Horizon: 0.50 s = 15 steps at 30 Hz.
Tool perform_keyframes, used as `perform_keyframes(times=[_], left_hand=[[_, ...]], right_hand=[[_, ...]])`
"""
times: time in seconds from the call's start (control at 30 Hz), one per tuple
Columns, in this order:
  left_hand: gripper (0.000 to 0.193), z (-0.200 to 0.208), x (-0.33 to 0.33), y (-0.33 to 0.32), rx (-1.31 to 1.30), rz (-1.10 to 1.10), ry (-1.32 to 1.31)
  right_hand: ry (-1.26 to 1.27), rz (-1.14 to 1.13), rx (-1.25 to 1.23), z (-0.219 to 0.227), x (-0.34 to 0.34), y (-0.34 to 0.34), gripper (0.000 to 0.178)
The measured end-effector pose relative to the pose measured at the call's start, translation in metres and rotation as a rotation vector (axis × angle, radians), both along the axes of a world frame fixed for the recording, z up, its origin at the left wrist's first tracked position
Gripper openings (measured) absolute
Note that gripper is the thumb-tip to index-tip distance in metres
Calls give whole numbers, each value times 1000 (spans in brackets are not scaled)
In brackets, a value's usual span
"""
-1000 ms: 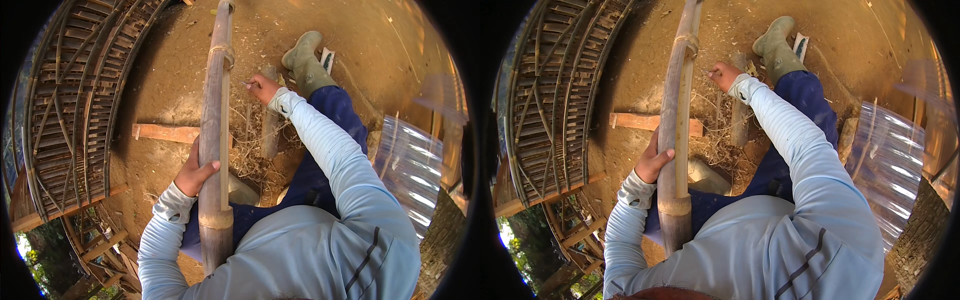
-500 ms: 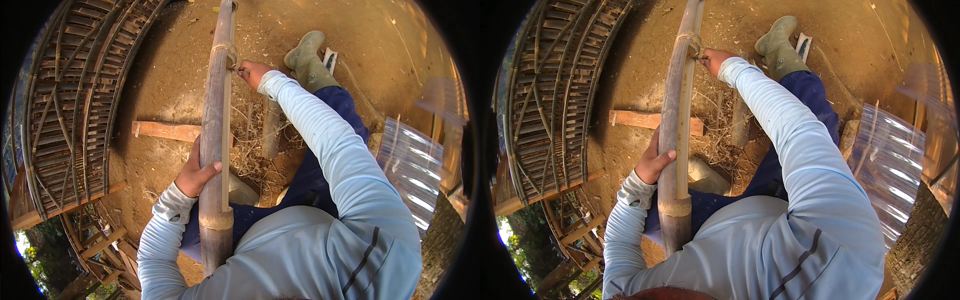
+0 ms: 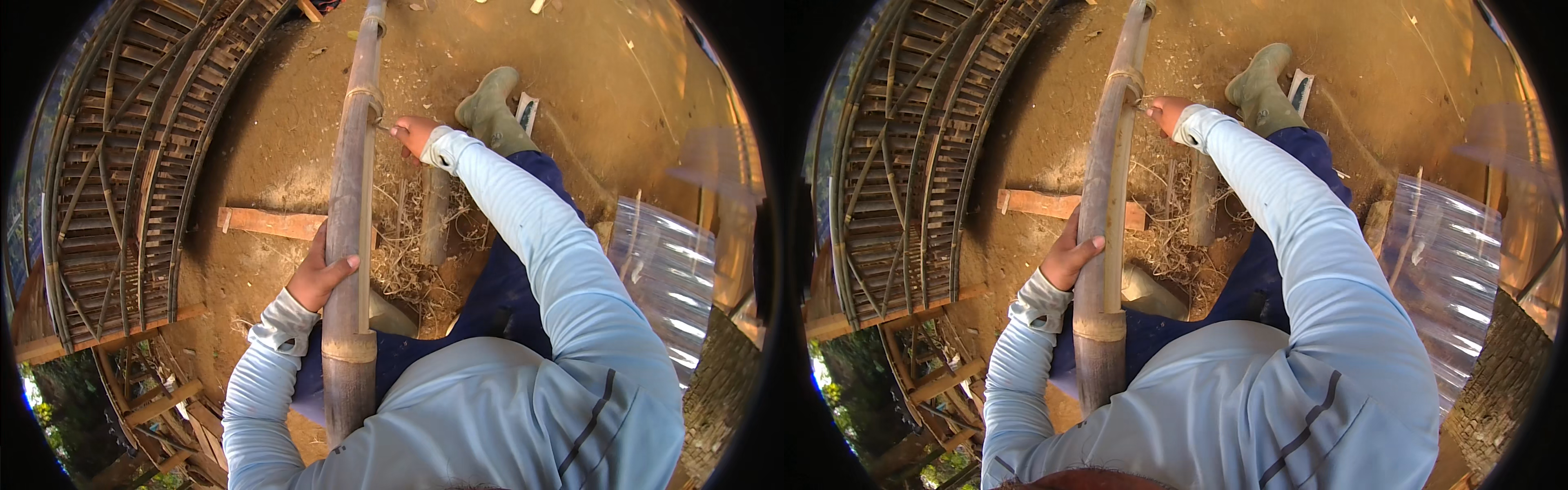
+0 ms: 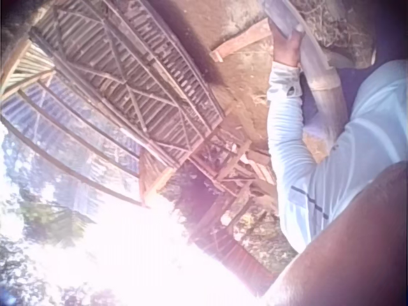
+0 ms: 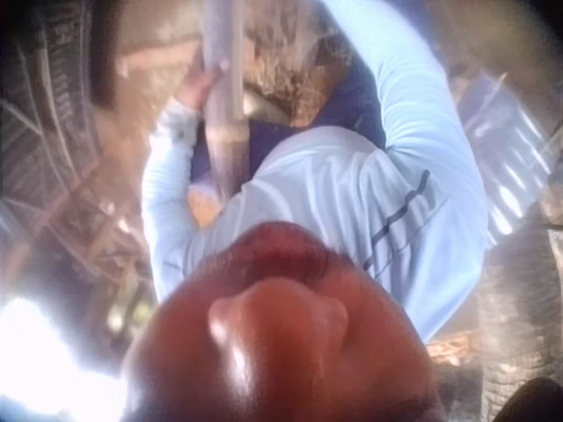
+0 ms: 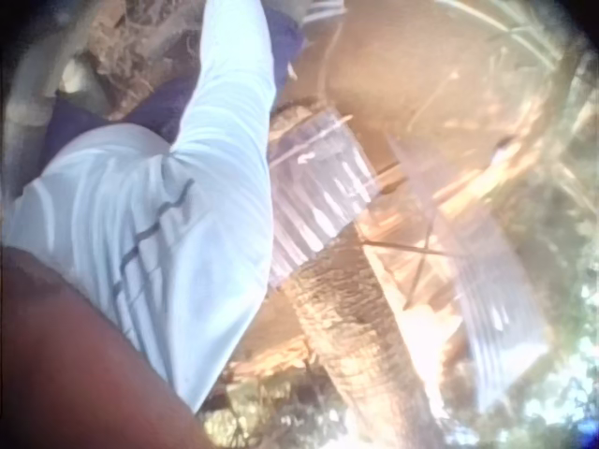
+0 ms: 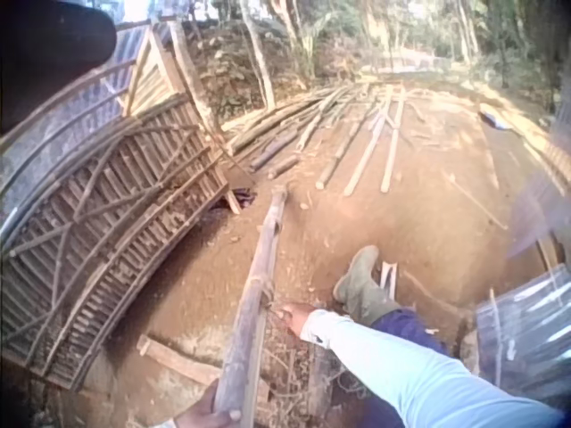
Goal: The person holds a long bamboo pole between their legs and uses a small knife to carve and smooth its surface. They repeatedly scrape the bamboo, rotating it to work on different sections and removing thin shavings.
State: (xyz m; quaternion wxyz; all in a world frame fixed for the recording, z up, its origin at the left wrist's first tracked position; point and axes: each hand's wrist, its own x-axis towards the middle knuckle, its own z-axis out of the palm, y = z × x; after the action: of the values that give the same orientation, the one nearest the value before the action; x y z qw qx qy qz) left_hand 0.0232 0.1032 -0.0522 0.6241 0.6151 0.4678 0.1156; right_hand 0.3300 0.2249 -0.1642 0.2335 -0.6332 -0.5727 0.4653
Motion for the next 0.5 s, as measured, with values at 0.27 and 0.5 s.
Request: perform_keyframes(times=[0.27, 0.5], left_hand=[[105, 5, 5, 0, -23, 1, 38], [105, 9, 6, 0, -34, -5, 26]], right_hand=[[-342, 82, 345, -11, 22, 2, 29], [-610, 226, 271, 31, 20, 19, 43]])
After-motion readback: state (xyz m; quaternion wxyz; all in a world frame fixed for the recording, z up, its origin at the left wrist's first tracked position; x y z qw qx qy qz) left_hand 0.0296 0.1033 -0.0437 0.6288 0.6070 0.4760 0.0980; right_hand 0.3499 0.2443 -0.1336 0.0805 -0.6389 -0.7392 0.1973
